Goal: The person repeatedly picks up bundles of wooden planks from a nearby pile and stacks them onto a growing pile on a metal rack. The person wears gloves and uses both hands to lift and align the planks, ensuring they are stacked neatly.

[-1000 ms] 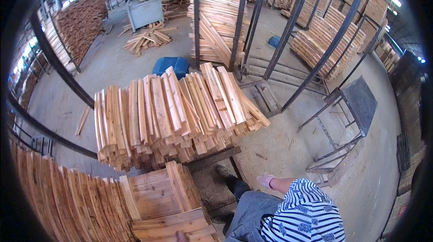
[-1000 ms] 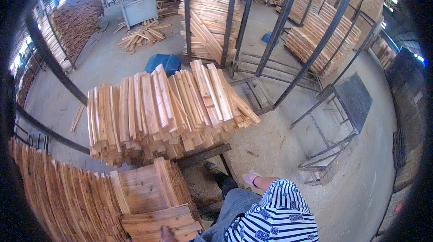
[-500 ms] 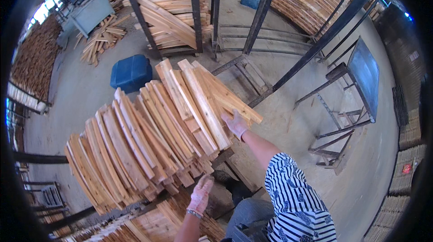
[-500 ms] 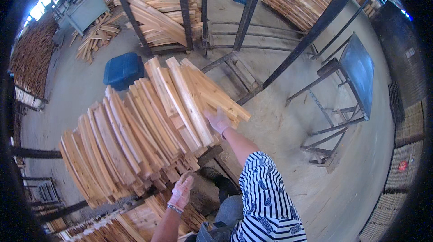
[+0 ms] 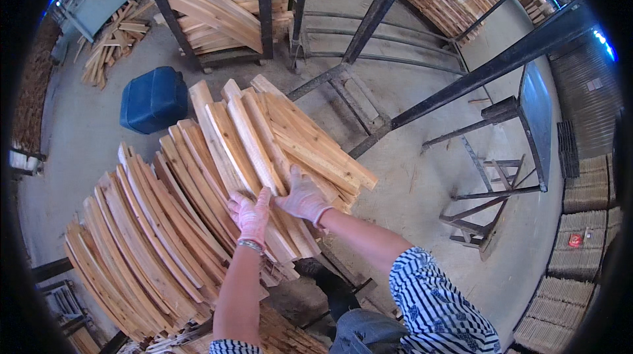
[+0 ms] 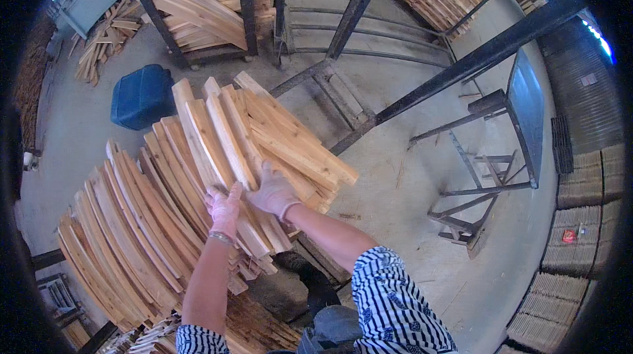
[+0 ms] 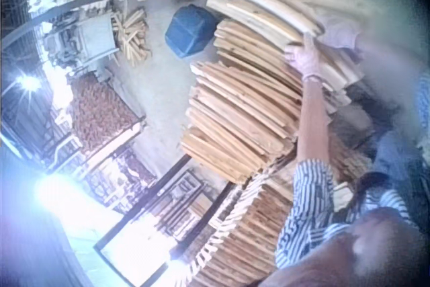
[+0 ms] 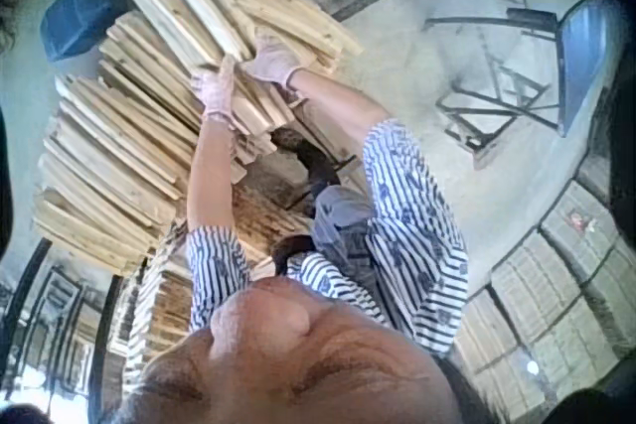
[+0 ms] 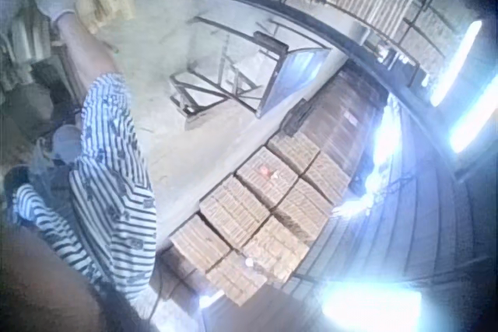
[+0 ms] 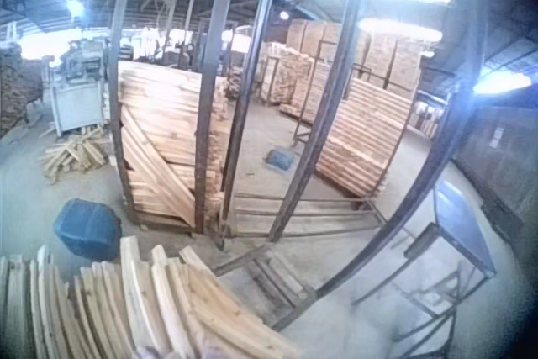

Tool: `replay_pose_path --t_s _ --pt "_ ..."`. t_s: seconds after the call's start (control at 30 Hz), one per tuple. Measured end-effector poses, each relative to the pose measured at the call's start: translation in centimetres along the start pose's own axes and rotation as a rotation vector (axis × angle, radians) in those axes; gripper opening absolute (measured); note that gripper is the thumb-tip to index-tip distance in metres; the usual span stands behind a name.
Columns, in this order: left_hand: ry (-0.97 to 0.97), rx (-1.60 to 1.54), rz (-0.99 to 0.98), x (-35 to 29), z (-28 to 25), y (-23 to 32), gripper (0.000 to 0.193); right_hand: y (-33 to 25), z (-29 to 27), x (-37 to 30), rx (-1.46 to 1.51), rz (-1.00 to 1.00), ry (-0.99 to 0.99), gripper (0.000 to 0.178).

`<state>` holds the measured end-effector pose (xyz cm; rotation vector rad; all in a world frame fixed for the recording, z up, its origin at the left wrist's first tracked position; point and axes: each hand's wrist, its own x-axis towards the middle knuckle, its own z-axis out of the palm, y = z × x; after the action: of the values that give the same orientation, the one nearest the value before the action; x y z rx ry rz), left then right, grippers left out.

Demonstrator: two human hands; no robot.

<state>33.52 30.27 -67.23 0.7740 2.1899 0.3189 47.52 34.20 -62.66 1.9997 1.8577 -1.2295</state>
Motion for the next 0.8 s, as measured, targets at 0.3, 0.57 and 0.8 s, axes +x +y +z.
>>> replay_pose_path --t_s 0.3,0.57,0.8 --pt "-0.128 -0.566 -0.002 1.7 -1.3 0.1 0.113 3.4 0.4 2.9 0.104 0.013 -0.074 0.115" --pt "0.008 -0.079 -0.032 -2.6 -0.1 -0.2 0.099 4.0 -0.2 -1.1 0.287 0.031 -0.195 0.126" --pt "-0.134 -0.499 -0.093 -17.9 5.4 -14.8 0.099 14.8 6.4 -16.6 0.605 0.001 -0.193 0.110"
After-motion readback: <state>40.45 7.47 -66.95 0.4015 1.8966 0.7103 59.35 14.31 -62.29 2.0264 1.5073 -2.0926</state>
